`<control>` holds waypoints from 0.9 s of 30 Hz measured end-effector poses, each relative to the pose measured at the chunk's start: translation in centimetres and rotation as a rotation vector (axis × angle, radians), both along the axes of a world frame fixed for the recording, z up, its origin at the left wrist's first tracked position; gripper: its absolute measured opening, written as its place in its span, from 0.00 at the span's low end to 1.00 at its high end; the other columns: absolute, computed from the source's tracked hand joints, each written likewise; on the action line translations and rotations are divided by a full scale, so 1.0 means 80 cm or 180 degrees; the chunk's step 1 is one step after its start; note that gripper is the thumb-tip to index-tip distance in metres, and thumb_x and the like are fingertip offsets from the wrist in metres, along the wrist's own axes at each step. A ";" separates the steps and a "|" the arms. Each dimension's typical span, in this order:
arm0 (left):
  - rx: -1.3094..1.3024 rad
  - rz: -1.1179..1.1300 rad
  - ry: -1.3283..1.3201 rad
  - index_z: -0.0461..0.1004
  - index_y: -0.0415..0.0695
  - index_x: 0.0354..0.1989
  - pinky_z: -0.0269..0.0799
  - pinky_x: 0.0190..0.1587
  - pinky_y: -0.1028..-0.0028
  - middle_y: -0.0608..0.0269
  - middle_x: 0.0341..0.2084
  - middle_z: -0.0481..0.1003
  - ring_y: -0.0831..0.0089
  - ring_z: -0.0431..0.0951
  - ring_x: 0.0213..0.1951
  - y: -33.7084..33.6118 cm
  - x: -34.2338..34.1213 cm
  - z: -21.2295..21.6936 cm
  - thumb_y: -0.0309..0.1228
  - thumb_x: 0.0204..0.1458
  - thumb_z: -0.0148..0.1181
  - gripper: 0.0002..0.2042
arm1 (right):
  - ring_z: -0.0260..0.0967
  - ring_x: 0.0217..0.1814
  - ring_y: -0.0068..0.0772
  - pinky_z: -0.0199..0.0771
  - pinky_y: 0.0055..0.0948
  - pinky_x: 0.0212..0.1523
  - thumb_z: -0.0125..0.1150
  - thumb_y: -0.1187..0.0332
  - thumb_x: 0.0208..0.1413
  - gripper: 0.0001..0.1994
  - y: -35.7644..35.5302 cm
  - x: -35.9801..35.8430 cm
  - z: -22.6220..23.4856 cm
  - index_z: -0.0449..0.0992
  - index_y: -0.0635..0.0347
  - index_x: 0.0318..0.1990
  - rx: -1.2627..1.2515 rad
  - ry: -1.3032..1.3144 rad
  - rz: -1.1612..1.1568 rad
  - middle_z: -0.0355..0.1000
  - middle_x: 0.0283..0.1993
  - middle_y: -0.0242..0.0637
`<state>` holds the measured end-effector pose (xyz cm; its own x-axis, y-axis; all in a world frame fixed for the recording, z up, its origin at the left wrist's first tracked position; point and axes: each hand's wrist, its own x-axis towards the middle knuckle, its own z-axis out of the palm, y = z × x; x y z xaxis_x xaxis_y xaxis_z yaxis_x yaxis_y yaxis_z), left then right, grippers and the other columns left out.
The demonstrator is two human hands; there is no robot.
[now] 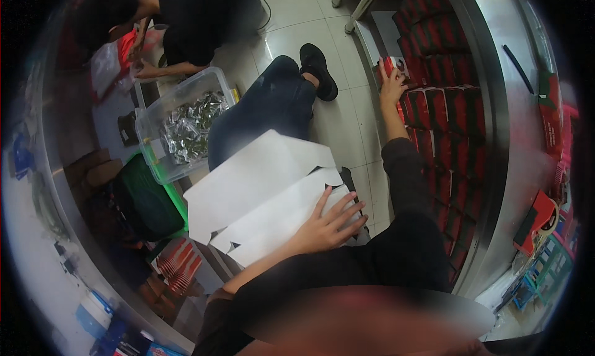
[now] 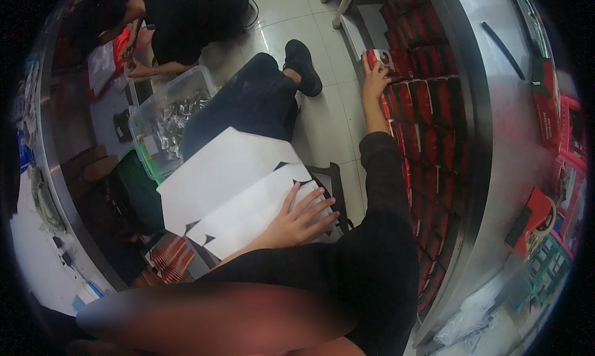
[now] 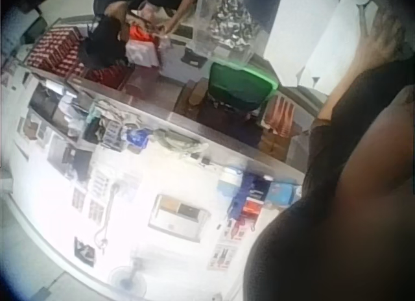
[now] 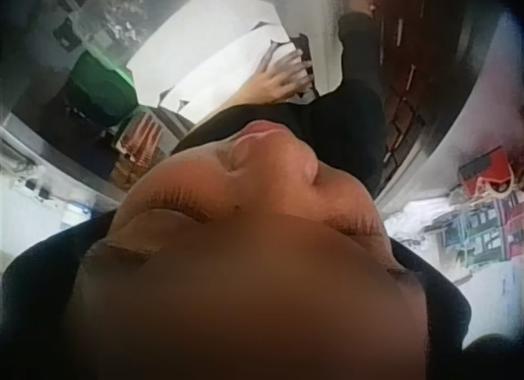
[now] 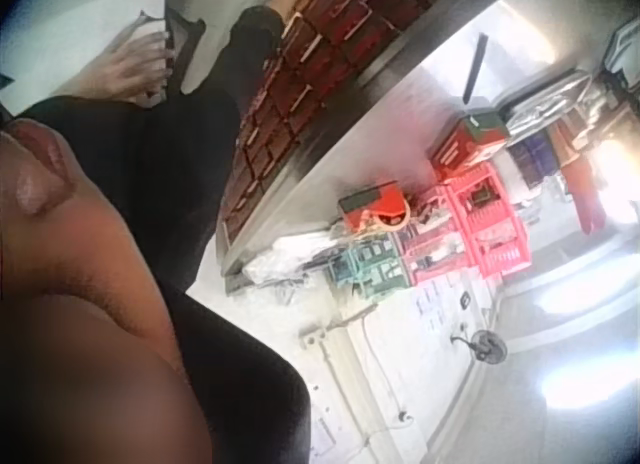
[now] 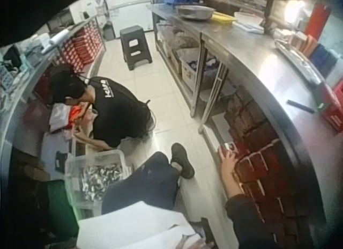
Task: The person folds flat white cardboard pieces into small rectangular boxes. They then insert red and green branded packets into the boxes, close the flaps, and place the finished boxes onto a nearby shelf. The process is repeated continuously.
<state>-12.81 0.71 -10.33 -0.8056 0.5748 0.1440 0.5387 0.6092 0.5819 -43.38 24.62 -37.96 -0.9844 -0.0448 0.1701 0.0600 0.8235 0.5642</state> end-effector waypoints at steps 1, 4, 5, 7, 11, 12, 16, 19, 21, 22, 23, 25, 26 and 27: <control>0.0151 0.0065 0.0005 0.72 0.59 0.55 0.52 0.65 0.39 0.66 0.60 0.66 0.61 0.60 0.67 0.000 0.001 -0.002 0.42 0.49 0.65 0.23 | 0.65 0.44 0.42 0.65 0.73 0.53 0.56 0.71 0.56 0.44 0.001 -0.002 -0.008 0.38 0.15 0.72 0.0058 -0.0151 -0.0180 0.62 0.46 0.38; 0.0428 0.0248 0.0088 0.74 0.61 0.53 0.55 0.64 0.44 0.69 0.58 0.69 0.63 0.63 0.65 -0.004 0.003 -0.005 0.43 0.48 0.68 0.21 | 0.68 0.44 0.45 0.57 0.78 0.55 0.54 0.69 0.58 0.42 -0.004 -0.008 -0.022 0.37 0.16 0.71 0.0220 -0.0615 -0.0479 0.65 0.47 0.39; 0.0494 0.0310 0.0127 0.75 0.61 0.52 0.56 0.64 0.46 0.70 0.57 0.69 0.63 0.64 0.64 -0.005 0.005 -0.005 0.43 0.47 0.68 0.21 | 0.69 0.44 0.46 0.54 0.79 0.56 0.54 0.69 0.59 0.42 -0.009 -0.010 -0.025 0.37 0.17 0.71 0.0276 -0.0772 -0.0534 0.67 0.48 0.40; 0.0529 0.0416 0.0414 0.76 0.59 0.49 0.60 0.61 0.49 0.71 0.55 0.71 0.66 0.67 0.62 -0.009 0.004 0.001 0.42 0.48 0.67 0.18 | 0.70 0.48 0.50 0.51 0.79 0.57 0.55 0.66 0.59 0.41 -0.015 -0.020 -0.019 0.36 0.18 0.71 0.0583 -0.0951 -0.0797 0.69 0.48 0.43; 0.0396 0.0846 0.0535 0.76 0.63 0.51 0.62 0.57 0.55 0.74 0.53 0.72 0.68 0.69 0.57 0.000 0.026 0.006 0.42 0.46 0.71 0.21 | 0.71 0.48 0.52 0.51 0.77 0.58 0.53 0.68 0.60 0.40 -0.036 -0.029 0.011 0.37 0.21 0.72 0.0644 -0.1252 -0.1183 0.71 0.48 0.50; 0.0230 0.0819 0.0404 0.76 0.62 0.51 0.62 0.56 0.56 0.74 0.53 0.72 0.68 0.70 0.56 0.000 0.027 0.012 0.42 0.46 0.70 0.21 | 0.72 0.48 0.51 0.55 0.74 0.57 0.54 0.67 0.60 0.38 -0.042 -0.028 0.024 0.40 0.25 0.72 0.0195 -0.1144 -0.0916 0.72 0.47 0.50; -0.0149 0.0771 0.0204 0.74 0.58 0.54 0.64 0.54 0.59 0.70 0.57 0.70 0.67 0.70 0.55 -0.015 0.036 0.040 0.38 0.48 0.68 0.22 | 0.75 0.41 0.45 0.70 0.57 0.48 0.56 0.62 0.58 0.29 -0.074 0.023 0.113 0.58 0.43 0.67 -0.1799 -0.0830 0.0005 0.75 0.38 0.48; -0.0123 0.0921 0.0237 0.74 0.51 0.54 0.65 0.55 0.59 0.65 0.60 0.68 0.62 0.69 0.57 -0.032 0.056 0.055 0.36 0.49 0.66 0.22 | 0.75 0.31 0.33 0.73 0.39 0.32 0.57 0.60 0.57 0.19 -0.116 0.112 0.272 0.75 0.61 0.52 -0.3614 -0.1421 0.0514 0.74 0.27 0.46; -0.0049 0.1049 0.0100 0.76 0.46 0.50 0.63 0.58 0.57 0.59 0.64 0.64 0.59 0.67 0.61 -0.037 0.077 0.044 0.39 0.53 0.62 0.17 | 0.65 0.26 0.23 0.67 0.25 0.30 0.59 0.68 0.58 0.12 -0.104 0.181 0.326 0.78 0.64 0.46 -0.4912 -0.1433 0.1520 0.68 0.23 0.37; -0.0224 0.1187 -0.0095 0.76 0.43 0.49 0.62 0.58 0.54 0.56 0.63 0.65 0.58 0.64 0.64 -0.036 0.090 0.039 0.40 0.53 0.61 0.18 | 0.63 0.27 0.19 0.67 0.22 0.32 0.57 0.70 0.59 0.12 -0.098 0.219 0.340 0.78 0.64 0.48 -0.5681 -0.1734 0.1513 0.69 0.27 0.33; -0.0308 0.1319 0.0113 0.76 0.43 0.48 0.62 0.59 0.53 0.56 0.62 0.66 0.58 0.64 0.63 -0.033 0.103 0.023 0.41 0.53 0.61 0.18 | 0.64 0.29 0.20 0.67 0.21 0.33 0.56 0.71 0.60 0.12 -0.085 0.253 0.366 0.79 0.63 0.48 -0.6325 -0.2583 0.1085 0.72 0.32 0.31; -0.0345 0.1533 0.0181 0.74 0.44 0.51 0.61 0.60 0.51 0.54 0.61 0.67 0.55 0.64 0.63 -0.021 0.114 0.003 0.43 0.53 0.61 0.21 | 0.66 0.35 0.21 0.67 0.22 0.38 0.56 0.73 0.59 0.10 -0.074 0.292 0.385 0.79 0.65 0.45 -0.6144 -0.3056 0.1396 0.70 0.34 0.32; -0.0289 0.1614 0.0064 0.72 0.45 0.55 0.60 0.61 0.50 0.53 0.61 0.66 0.53 0.63 0.63 -0.009 0.111 0.000 0.44 0.53 0.61 0.23 | 0.67 0.38 0.22 0.68 0.23 0.40 0.56 0.73 0.59 0.09 -0.073 0.303 0.388 0.79 0.65 0.43 -0.5557 -0.2949 0.1696 0.69 0.36 0.33; -0.0229 0.1688 -0.0065 0.69 0.46 0.59 0.60 0.62 0.48 0.52 0.62 0.65 0.51 0.62 0.63 0.000 0.111 -0.001 0.45 0.54 0.61 0.26 | 0.67 0.39 0.22 0.68 0.23 0.41 0.57 0.73 0.59 0.08 -0.073 0.316 0.381 0.77 0.65 0.43 -0.5503 -0.2385 0.1418 0.69 0.37 0.33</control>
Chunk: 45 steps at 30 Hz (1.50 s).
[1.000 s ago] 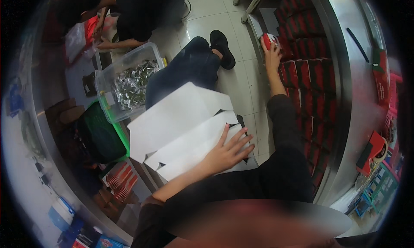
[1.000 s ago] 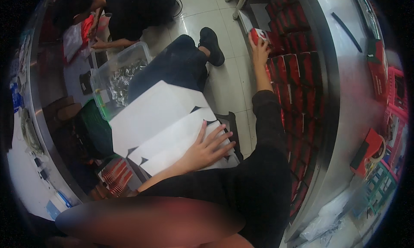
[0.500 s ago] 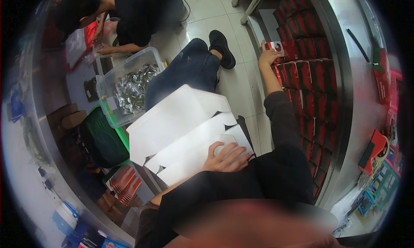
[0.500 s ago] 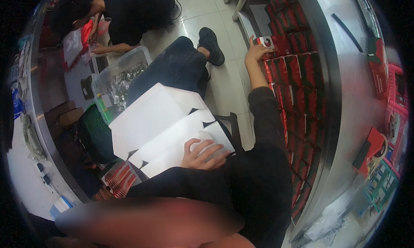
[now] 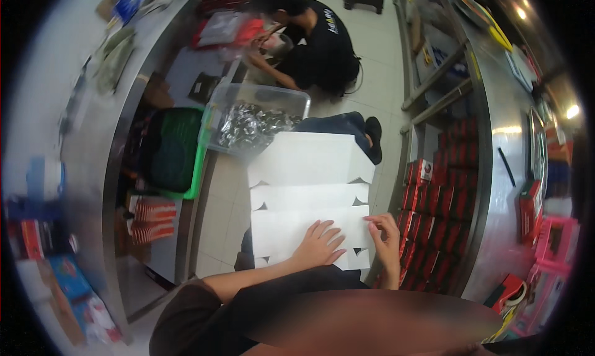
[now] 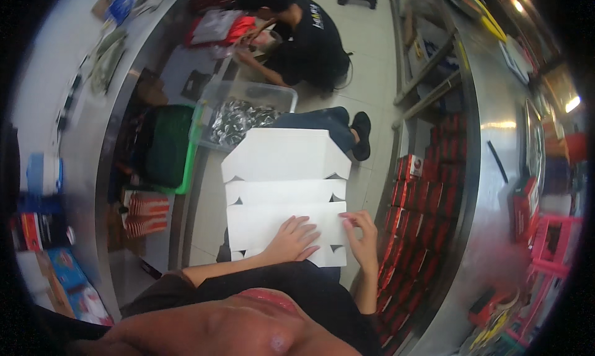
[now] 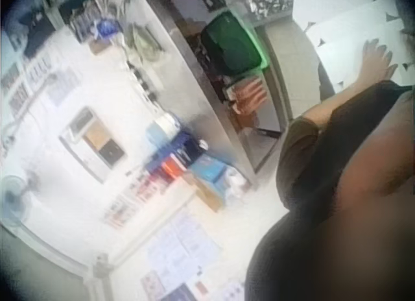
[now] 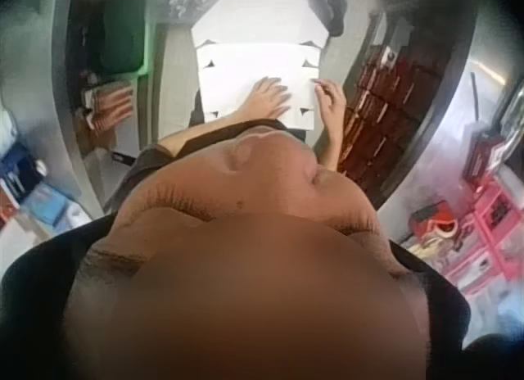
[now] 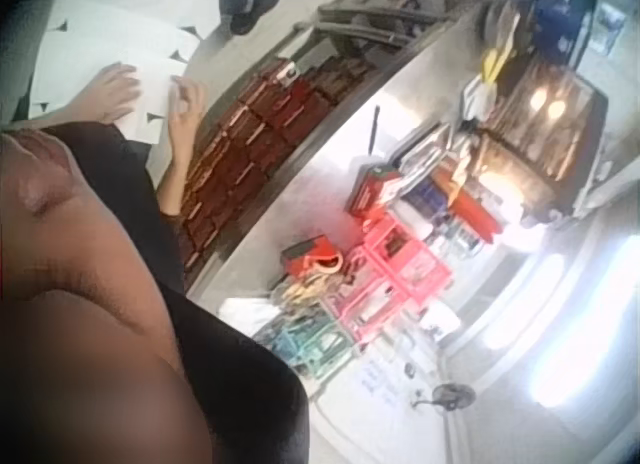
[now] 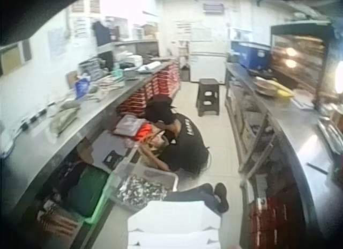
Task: The person folds flat white cardboard pieces into small rectangular boxes. They then insert red and green branded packets into the boxes, close the flaps, and place the finished boxes onto a nearby shelf. The process is repeated continuously.
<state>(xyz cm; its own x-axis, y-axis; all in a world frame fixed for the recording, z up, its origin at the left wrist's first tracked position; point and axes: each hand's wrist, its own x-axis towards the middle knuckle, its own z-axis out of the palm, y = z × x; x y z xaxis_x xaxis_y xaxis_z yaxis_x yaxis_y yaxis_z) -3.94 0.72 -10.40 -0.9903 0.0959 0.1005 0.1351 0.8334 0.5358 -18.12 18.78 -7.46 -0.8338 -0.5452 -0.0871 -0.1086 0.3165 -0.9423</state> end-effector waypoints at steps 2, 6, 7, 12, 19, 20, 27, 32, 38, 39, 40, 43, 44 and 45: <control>-0.0315 0.0188 -0.0531 0.60 0.50 0.66 0.58 0.61 0.44 0.49 0.65 0.60 0.47 0.60 0.64 0.020 -0.012 0.029 0.48 0.53 0.60 0.33 | 0.67 0.41 0.23 0.68 0.25 0.43 0.57 0.72 0.58 0.07 0.011 0.018 -0.038 0.75 0.64 0.42 0.0450 0.0416 -0.1088 0.67 0.40 0.33; -0.0550 -0.0285 -0.0856 0.53 0.60 0.71 0.49 0.64 0.37 0.49 0.70 0.51 0.43 0.54 0.67 0.023 0.008 0.031 0.48 0.49 0.64 0.40 | 0.66 0.43 0.24 0.67 0.26 0.48 0.55 0.62 0.65 0.13 0.007 0.037 -0.036 0.71 0.64 0.47 0.0209 -0.1003 -0.1245 0.70 0.43 0.36; -0.0593 -0.0344 -0.0620 0.56 0.59 0.70 0.47 0.65 0.37 0.50 0.70 0.50 0.44 0.54 0.67 0.025 0.022 0.021 0.46 0.49 0.65 0.39 | 0.66 0.45 0.24 0.67 0.25 0.49 0.53 0.60 0.66 0.15 0.008 0.040 -0.035 0.71 0.65 0.48 0.0353 -0.1265 -0.0951 0.71 0.44 0.37; 0.0301 0.0146 0.0033 0.66 0.44 0.60 0.52 0.65 0.48 0.50 0.60 0.63 0.52 0.59 0.64 0.006 0.043 0.028 0.43 0.51 0.64 0.29 | 0.67 0.54 0.26 0.65 0.25 0.55 0.50 0.63 0.67 0.21 -0.001 0.074 -0.038 0.65 0.67 0.62 -0.0111 -0.1425 -0.0595 0.71 0.54 0.39; 0.1170 0.1516 0.0279 0.64 0.35 0.57 0.66 0.44 0.62 0.50 0.39 0.68 0.56 0.71 0.41 0.027 -0.024 0.073 0.43 0.53 0.62 0.29 | 0.65 0.59 0.34 0.61 0.28 0.60 0.57 0.70 0.61 0.27 -0.009 0.124 -0.005 0.58 0.73 0.65 0.0611 -0.0195 -0.0498 0.68 0.59 0.46; 0.1083 0.1511 0.0179 0.64 0.35 0.57 0.66 0.43 0.62 0.51 0.38 0.68 0.56 0.71 0.40 0.031 -0.031 0.071 0.43 0.52 0.62 0.30 | 0.62 0.62 0.35 0.57 0.29 0.63 0.57 0.70 0.61 0.29 -0.007 0.124 -0.010 0.56 0.73 0.66 0.0466 -0.0191 -0.0412 0.65 0.61 0.47; 0.1312 0.1298 0.0108 0.68 0.44 0.58 0.67 0.37 0.63 0.52 0.34 0.68 0.57 0.72 0.35 0.031 -0.038 0.033 0.42 0.52 0.63 0.26 | 0.65 0.56 0.29 0.64 0.27 0.57 0.59 0.66 0.61 0.28 0.025 0.096 -0.064 0.61 0.72 0.64 -0.0400 -0.1086 -0.0265 0.69 0.54 0.40; 0.1919 0.1153 -0.0060 0.70 0.45 0.57 0.71 0.37 0.65 0.55 0.32 0.69 0.61 0.74 0.33 0.018 -0.031 0.027 0.39 0.52 0.63 0.23 | 0.62 0.35 0.14 0.62 0.18 0.32 0.57 0.61 0.64 0.20 0.020 0.058 -0.043 0.70 0.64 0.57 0.0041 -0.1714 -0.0105 0.69 0.42 0.29; 0.1937 0.1141 -0.0260 0.72 0.42 0.55 0.73 0.36 0.67 0.54 0.31 0.72 0.62 0.77 0.33 0.012 -0.027 0.036 0.34 0.53 0.61 0.21 | 0.67 0.39 0.17 0.69 0.19 0.40 0.63 0.63 0.59 0.20 0.016 0.058 -0.039 0.69 0.62 0.56 -0.0024 -0.1224 0.0156 0.70 0.43 0.29; 0.1919 0.1221 -0.0267 0.72 0.40 0.54 0.73 0.36 0.67 0.53 0.30 0.73 0.61 0.78 0.32 0.013 -0.026 0.035 0.33 0.53 0.61 0.20 | 0.68 0.39 0.17 0.69 0.20 0.41 0.65 0.64 0.58 0.21 0.012 0.057 -0.041 0.69 0.62 0.56 -0.0072 -0.1217 0.0200 0.71 0.42 0.29; 0.1900 0.1300 -0.0273 0.72 0.39 0.52 0.74 0.35 0.67 0.52 0.29 0.74 0.60 0.79 0.31 0.014 -0.024 0.033 0.32 0.53 0.60 0.19 | 0.68 0.40 0.18 0.70 0.21 0.42 0.67 0.65 0.56 0.23 0.009 0.057 -0.042 0.69 0.62 0.56 -0.0119 -0.1210 0.0243 0.71 0.42 0.29; 0.1810 0.1212 -0.0627 0.72 0.35 0.47 0.74 0.33 0.65 0.49 0.26 0.77 0.59 0.81 0.28 0.003 -0.019 0.037 0.31 0.53 0.59 0.15 | 0.68 0.39 0.18 0.70 0.20 0.41 0.72 0.68 0.51 0.25 0.012 0.055 -0.058 0.69 0.62 0.56 -0.0124 -0.1422 0.0193 0.71 0.39 0.28; 0.1774 0.1130 -0.0802 0.72 0.34 0.45 0.75 0.32 0.65 0.48 0.25 0.78 0.59 0.81 0.27 -0.002 -0.016 0.041 0.30 0.53 0.59 0.14 | 0.68 0.38 0.18 0.69 0.20 0.40 0.72 0.68 0.50 0.26 0.013 0.053 -0.063 0.69 0.62 0.55 -0.0078 -0.1365 0.0161 0.71 0.38 0.28; 0.1867 0.1197 -0.0739 0.71 0.34 0.44 0.74 0.31 0.65 0.48 0.23 0.77 0.60 0.81 0.26 -0.005 -0.013 0.044 0.30 0.54 0.58 0.14 | 0.67 0.37 0.18 0.69 0.19 0.39 0.73 0.68 0.49 0.26 0.011 0.054 -0.062 0.69 0.62 0.55 -0.0032 -0.1310 0.0121 0.70 0.37 0.27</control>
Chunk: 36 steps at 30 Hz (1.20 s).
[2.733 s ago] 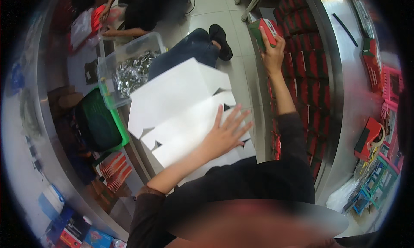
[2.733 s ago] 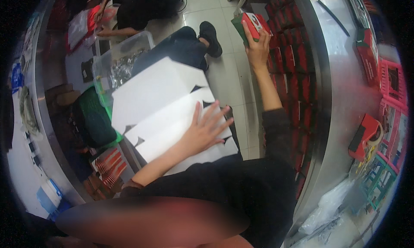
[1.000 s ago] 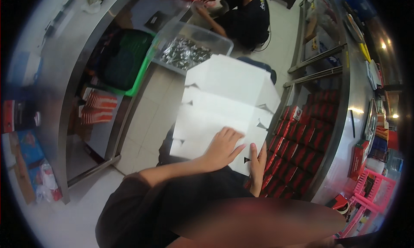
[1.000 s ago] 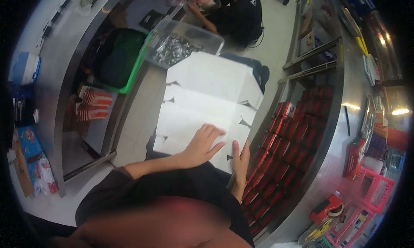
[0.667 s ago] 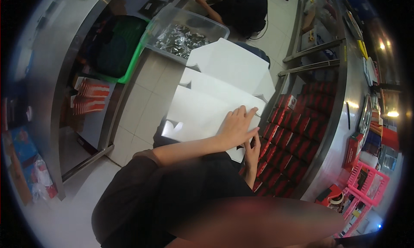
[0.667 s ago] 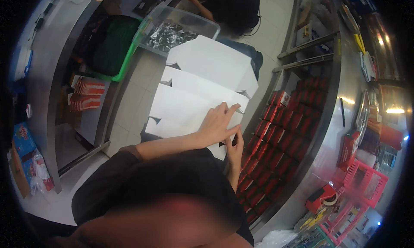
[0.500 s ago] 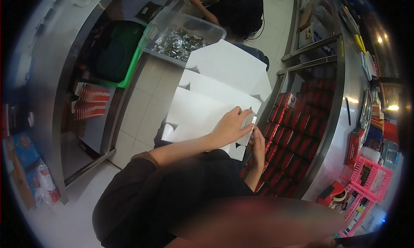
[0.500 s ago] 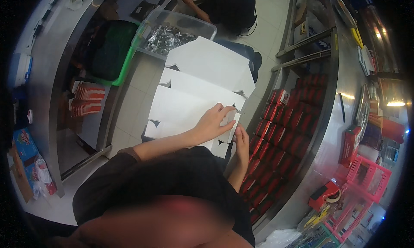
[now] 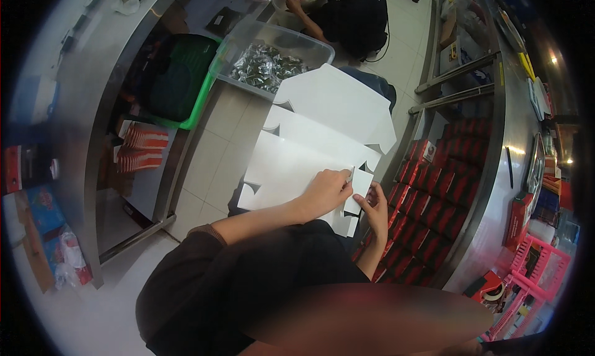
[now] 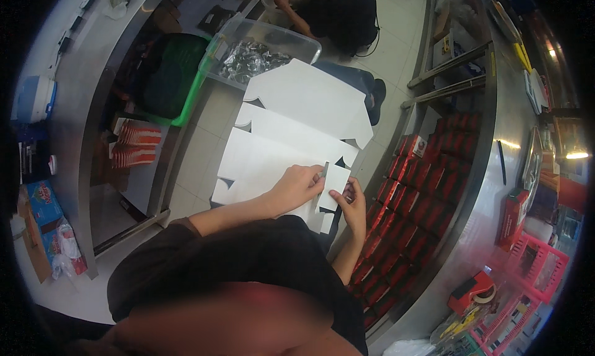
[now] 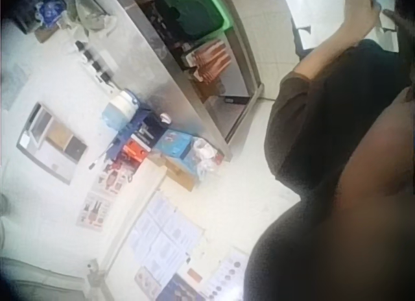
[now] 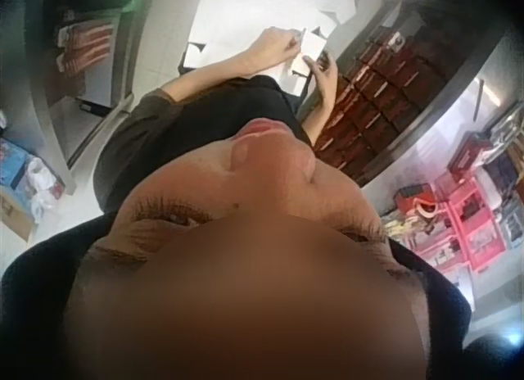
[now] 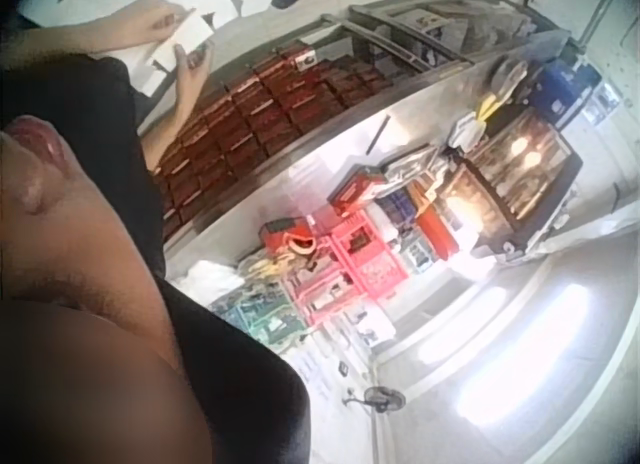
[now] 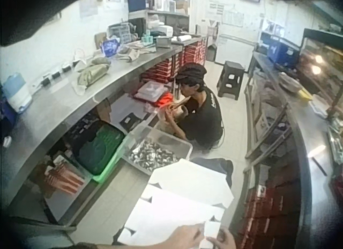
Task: The person folds flat white cardboard pieces into small rectangular boxes. They then insert red and green branded packets into the boxes, close the flaps, and place the finished boxes onto a nearby shelf. The process is repeated continuously.
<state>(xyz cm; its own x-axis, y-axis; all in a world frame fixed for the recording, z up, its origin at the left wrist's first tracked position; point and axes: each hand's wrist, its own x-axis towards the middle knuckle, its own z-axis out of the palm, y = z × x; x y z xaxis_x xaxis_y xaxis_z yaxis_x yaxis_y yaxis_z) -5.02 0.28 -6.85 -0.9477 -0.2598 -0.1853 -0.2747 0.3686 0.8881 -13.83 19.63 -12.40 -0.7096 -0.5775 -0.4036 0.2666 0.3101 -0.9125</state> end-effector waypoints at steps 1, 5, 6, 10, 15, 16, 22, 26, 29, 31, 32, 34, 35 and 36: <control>0.0072 0.0094 0.0053 0.71 0.34 0.43 0.74 0.31 0.65 0.48 0.22 0.76 0.61 0.80 0.25 -0.002 0.003 0.004 0.30 0.54 0.58 0.13 | 0.66 0.36 0.18 0.68 0.19 0.38 0.73 0.68 0.48 0.27 -0.002 0.001 0.000 0.69 0.62 0.55 0.0052 0.0054 -0.0029 0.70 0.35 0.27; 0.0876 0.0006 -0.0405 0.68 0.34 0.44 0.77 0.33 0.70 0.53 0.27 0.76 0.69 0.81 0.28 -0.016 0.015 0.078 0.29 0.57 0.56 0.11 | 0.62 0.34 0.20 0.65 0.22 0.36 0.74 0.70 0.46 0.29 -0.003 0.005 0.017 0.69 0.62 0.57 0.0626 0.0520 -0.0118 0.68 0.35 0.29; 0.1239 0.0108 -0.0200 0.68 0.35 0.45 0.77 0.34 0.71 0.55 0.30 0.76 0.71 0.81 0.31 -0.015 0.016 0.095 0.28 0.58 0.55 0.11 | 0.62 0.36 0.22 0.65 0.23 0.37 0.74 0.70 0.46 0.30 -0.010 0.009 0.031 0.68 0.62 0.58 0.0656 0.1159 -0.0309 0.68 0.37 0.31; 0.2549 0.0511 0.0544 0.65 0.39 0.52 0.79 0.42 0.74 0.63 0.45 0.68 0.76 0.77 0.44 -0.006 0.010 0.103 0.25 0.62 0.52 0.11 | 0.64 0.54 0.36 0.66 0.32 0.52 0.65 0.58 0.55 0.31 -0.025 0.029 0.068 0.65 0.61 0.63 -0.0516 0.2028 -0.1208 0.65 0.56 0.41; 0.3278 0.0868 0.0801 0.63 0.42 0.56 0.79 0.38 0.77 0.62 0.42 0.67 0.78 0.78 0.39 -0.006 -0.034 0.085 0.28 0.63 0.53 0.14 | 0.57 0.70 0.53 0.54 0.49 0.69 0.43 0.48 0.66 0.33 -0.027 0.052 0.086 0.60 0.71 0.65 -0.1097 0.2532 -0.0604 0.61 0.66 0.54; 0.3360 0.0854 0.0840 0.63 0.42 0.56 0.79 0.37 0.77 0.62 0.41 0.67 0.78 0.78 0.39 -0.003 -0.042 0.083 0.27 0.63 0.53 0.14 | 0.57 0.70 0.56 0.54 0.50 0.69 0.41 0.52 0.68 0.30 -0.032 0.039 0.093 0.60 0.73 0.64 -0.0779 0.3022 -0.0309 0.61 0.66 0.56; 0.2259 0.0759 0.1291 0.66 0.40 0.54 0.77 0.36 0.75 0.61 0.39 0.68 0.76 0.75 0.39 0.048 -0.039 0.057 0.26 0.62 0.53 0.13 | 0.56 0.71 0.56 0.55 0.46 0.69 0.34 0.49 0.70 0.32 -0.072 0.029 0.090 0.61 0.73 0.65 -0.0617 0.3134 -0.0838 0.58 0.69 0.57; 0.0321 0.0245 0.1777 0.69 0.40 0.53 0.76 0.38 0.74 0.57 0.43 0.69 0.68 0.74 0.41 0.059 -0.028 0.044 0.31 0.61 0.55 0.14 | 0.53 0.73 0.45 0.54 0.43 0.68 0.35 0.45 0.69 0.35 -0.061 0.058 0.078 0.51 0.69 0.70 -0.0877 0.1761 -0.1461 0.53 0.72 0.51; 0.0911 -0.0230 0.1898 0.72 0.44 0.54 0.78 0.37 0.70 0.53 0.45 0.71 0.59 0.75 0.47 0.057 -0.016 0.074 0.31 0.58 0.56 0.16 | 0.52 0.72 0.44 0.54 0.42 0.68 0.37 0.44 0.68 0.37 -0.052 0.084 0.094 0.43 0.65 0.72 -0.2069 0.0977 -0.1705 0.51 0.73 0.50; 0.0750 -0.0446 0.2155 0.74 0.39 0.52 0.79 0.34 0.68 0.51 0.44 0.74 0.58 0.78 0.44 0.045 -0.007 0.094 0.28 0.57 0.57 0.15 | 0.51 0.72 0.42 0.55 0.41 0.67 0.39 0.43 0.67 0.39 -0.060 0.093 0.118 0.38 0.63 0.74 -0.2838 0.0436 -0.1881 0.49 0.73 0.49; 0.0583 -0.0380 0.2303 0.74 0.37 0.51 0.79 0.34 0.68 0.51 0.42 0.75 0.59 0.79 0.41 0.035 -0.002 0.097 0.27 0.56 0.58 0.14 | 0.51 0.72 0.42 0.55 0.41 0.66 0.42 0.43 0.66 0.41 -0.067 0.094 0.134 0.33 0.60 0.74 -0.2661 0.0760 -0.1902 0.48 0.72 0.49; 0.0253 -0.0257 0.2588 0.76 0.34 0.47 0.78 0.33 0.69 0.52 0.38 0.77 0.59 0.81 0.35 0.015 0.007 0.099 0.25 0.55 0.59 0.13 | 0.50 0.70 0.41 0.55 0.40 0.65 0.48 0.44 0.64 0.46 -0.094 0.091 0.175 0.24 0.54 0.74 -0.2279 0.1390 -0.1939 0.48 0.71 0.49; 0.0028 0.0130 0.2606 0.78 0.33 0.41 0.75 0.28 0.70 0.55 0.28 0.78 0.62 0.81 0.30 0.006 0.013 0.108 0.23 0.52 0.60 0.09 | 0.52 0.67 0.42 0.56 0.40 0.64 0.50 0.46 0.62 0.45 -0.093 0.087 0.169 0.27 0.53 0.73 -0.2735 0.1649 -0.1743 0.50 0.68 0.49; 0.0007 0.0276 0.2289 0.80 0.37 0.39 0.68 0.24 0.70 0.59 0.24 0.78 0.65 0.76 0.25 -0.009 0.023 0.118 0.22 0.52 0.60 0.07 | 0.55 0.63 0.39 0.57 0.38 0.62 0.51 0.50 0.62 0.42 -0.092 0.077 0.166 0.31 0.53 0.72 -0.2509 0.1864 -0.1814 0.53 0.64 0.46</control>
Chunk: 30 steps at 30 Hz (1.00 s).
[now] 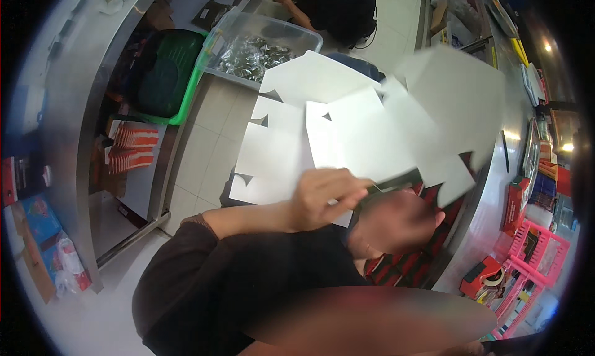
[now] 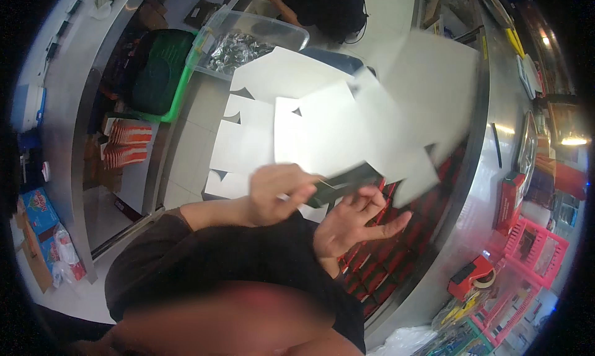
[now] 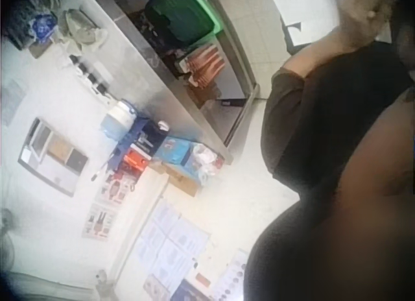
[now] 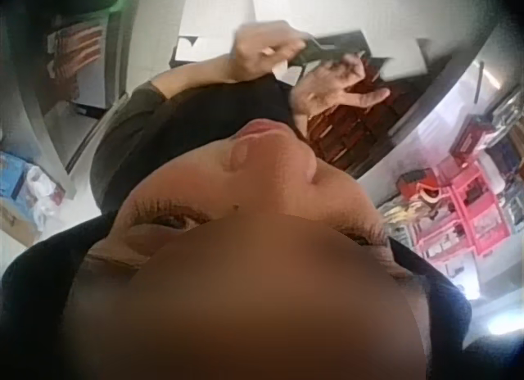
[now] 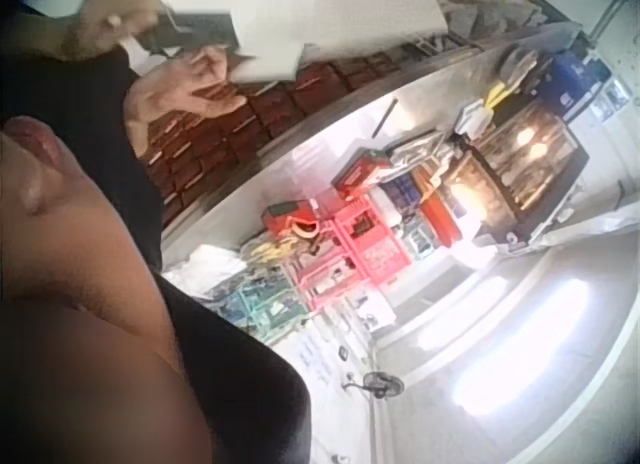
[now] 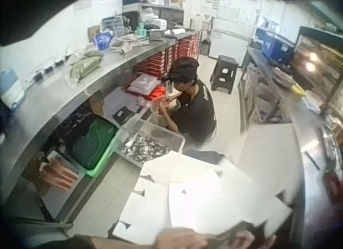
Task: The person folds flat white cardboard pieces into small rectangular boxes. They then insert red and green branded packets into the boxes, close the flaps, and place the finished boxes onto a nearby shelf. The process is repeated continuously.
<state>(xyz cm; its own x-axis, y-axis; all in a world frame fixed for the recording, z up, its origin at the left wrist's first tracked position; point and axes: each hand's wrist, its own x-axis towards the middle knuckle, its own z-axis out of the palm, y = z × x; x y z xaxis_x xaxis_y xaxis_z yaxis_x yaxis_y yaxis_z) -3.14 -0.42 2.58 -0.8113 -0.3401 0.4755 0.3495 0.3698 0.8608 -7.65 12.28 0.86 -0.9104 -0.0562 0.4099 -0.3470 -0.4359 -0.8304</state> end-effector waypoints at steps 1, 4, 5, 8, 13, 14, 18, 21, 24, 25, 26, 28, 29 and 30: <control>-0.0142 0.0155 -0.0017 0.80 0.38 0.37 0.65 0.26 0.70 0.61 0.23 0.78 0.68 0.72 0.23 -0.015 0.002 0.009 0.22 0.52 0.61 0.06 | 0.57 0.58 0.36 0.58 0.36 0.61 0.52 0.54 0.62 0.39 0.001 -0.010 -0.003 0.35 0.53 0.71 0.0243 0.0082 -0.0214 0.56 0.59 0.44; -0.0360 0.0618 -0.0198 0.80 0.43 0.41 0.59 0.32 0.72 0.65 0.21 0.75 0.73 0.65 0.22 -0.029 0.006 0.012 0.24 0.49 0.65 0.10 | 0.59 0.47 0.27 0.61 0.29 0.55 0.52 0.62 0.63 0.30 0.008 -0.050 -0.014 0.49 0.58 0.69 0.0917 -0.0187 -0.0478 0.58 0.46 0.35; -0.0387 0.0781 -0.0285 0.80 0.45 0.43 0.57 0.35 0.72 0.67 0.20 0.74 0.74 0.63 0.22 -0.033 0.009 0.012 0.25 0.48 0.66 0.12 | 0.58 0.44 0.26 0.61 0.27 0.50 0.52 0.63 0.64 0.26 0.007 -0.062 0.001 0.56 0.60 0.67 0.1391 0.0040 -0.0062 0.56 0.44 0.33; 0.0097 0.0880 -0.0557 0.75 0.42 0.52 0.54 0.36 0.78 0.75 0.14 0.65 0.79 0.56 0.25 -0.023 0.000 0.020 0.25 0.48 0.67 0.20 | 0.54 0.34 0.23 0.58 0.22 0.32 0.62 0.63 0.58 0.19 -0.002 -0.082 0.039 0.75 0.57 0.57 0.2621 0.0292 0.0152 0.54 0.37 0.31; 0.1081 0.0189 -0.0811 0.68 0.39 0.58 0.52 0.35 0.78 0.78 0.13 0.56 0.83 0.54 0.22 -0.028 -0.007 0.013 0.21 0.48 0.65 0.26 | 0.54 0.29 0.26 0.56 0.25 0.28 0.72 0.66 0.47 0.21 0.005 -0.074 0.065 0.80 0.51 0.52 0.3575 0.0783 0.0988 0.53 0.33 0.33; 0.1179 -0.0141 -0.0713 0.68 0.38 0.58 0.52 0.35 0.78 0.78 0.13 0.55 0.83 0.54 0.22 -0.031 -0.007 0.019 0.21 0.48 0.65 0.26 | 0.55 0.29 0.26 0.57 0.25 0.28 0.72 0.66 0.47 0.22 0.012 -0.073 0.069 0.79 0.51 0.52 0.3610 0.0925 0.1266 0.52 0.32 0.33; 0.0775 -0.1040 -0.0026 0.65 0.36 0.60 0.53 0.36 0.78 0.78 0.14 0.59 0.82 0.58 0.25 -0.049 -0.016 0.023 0.23 0.50 0.62 0.27 | 0.56 0.32 0.33 0.60 0.29 0.29 0.78 0.58 0.35 0.34 0.023 -0.065 0.092 0.76 0.52 0.55 0.3589 0.1113 0.1195 0.52 0.33 0.36; 0.0347 -0.0764 0.0165 0.58 0.36 0.64 0.54 0.47 0.74 0.68 0.31 0.66 0.75 0.62 0.39 -0.047 -0.031 0.042 0.30 0.49 0.66 0.34 | 0.65 0.45 0.40 0.67 0.33 0.43 0.82 0.54 0.27 0.46 0.067 -0.072 0.078 0.68 0.57 0.60 0.3942 0.1308 0.0451 0.63 0.45 0.41; 0.0399 -0.0004 0.0153 0.47 0.39 0.70 0.47 0.64 0.65 0.55 0.59 0.58 0.62 0.56 0.62 -0.041 -0.042 0.035 0.42 0.44 0.72 0.48 | 0.66 0.56 0.38 0.68 0.35 0.55 0.84 0.53 0.28 0.56 0.144 -0.100 0.051 0.57 0.65 0.67 0.2992 0.0893 0.0619 0.66 0.57 0.43; 0.0695 -0.0250 0.0152 0.43 0.40 0.71 0.43 0.67 0.63 0.53 0.65 0.51 0.60 0.52 0.67 -0.042 -0.045 0.025 0.43 0.42 0.74 0.52 | 0.66 0.58 0.37 0.67 0.36 0.57 0.84 0.54 0.28 0.57 0.155 -0.102 0.048 0.55 0.68 0.67 0.2553 0.0653 0.0589 0.66 0.58 0.42; 0.0990 -0.0473 0.0150 0.40 0.41 0.72 0.40 0.71 0.60 0.52 0.71 0.44 0.59 0.47 0.71 -0.044 -0.048 0.016 0.44 0.40 0.76 0.57 | 0.66 0.58 0.36 0.67 0.38 0.58 0.85 0.54 0.28 0.58 0.162 -0.103 0.039 0.55 0.70 0.67 0.1972 0.0287 0.0382 0.66 0.58 0.41; 0.1205 -0.1943 -0.0013 0.42 0.42 0.72 0.40 0.71 0.58 0.51 0.71 0.44 0.61 0.47 0.72 -0.052 -0.059 0.007 0.37 0.40 0.76 0.55 | 0.66 0.59 0.36 0.65 0.36 0.59 0.83 0.62 0.33 0.44 0.163 -0.105 0.036 0.66 0.69 0.59 0.1993 0.0085 0.0655 0.64 0.59 0.39; 0.0908 -0.2683 -0.0210 0.43 0.43 0.72 0.40 0.71 0.57 0.50 0.71 0.45 0.62 0.46 0.72 -0.060 -0.066 0.004 0.32 0.40 0.76 0.54 | 0.66 0.58 0.34 0.65 0.35 0.58 0.83 0.64 0.33 0.39 0.158 -0.103 0.027 0.70 0.70 0.54 0.2189 -0.0195 0.0737 0.63 0.59 0.39; 0.0673 -0.2281 -0.0206 0.43 0.43 0.72 0.40 0.72 0.58 0.51 0.70 0.46 0.61 0.47 0.72 -0.056 -0.064 0.004 0.32 0.39 0.76 0.54 | 0.67 0.56 0.33 0.65 0.34 0.58 0.83 0.65 0.34 0.34 0.149 -0.099 0.022 0.74 0.70 0.50 0.2378 -0.0477 0.0793 0.61 0.59 0.39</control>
<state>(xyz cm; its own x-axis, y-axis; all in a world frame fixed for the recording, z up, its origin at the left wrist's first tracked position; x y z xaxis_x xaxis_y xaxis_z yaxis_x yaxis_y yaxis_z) -8.23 -4.92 2.94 -0.8926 0.2032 0.4024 0.3888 -0.1048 0.9153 -15.56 24.20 2.63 -0.8772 -0.4766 0.0580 -0.1744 0.2037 -0.9634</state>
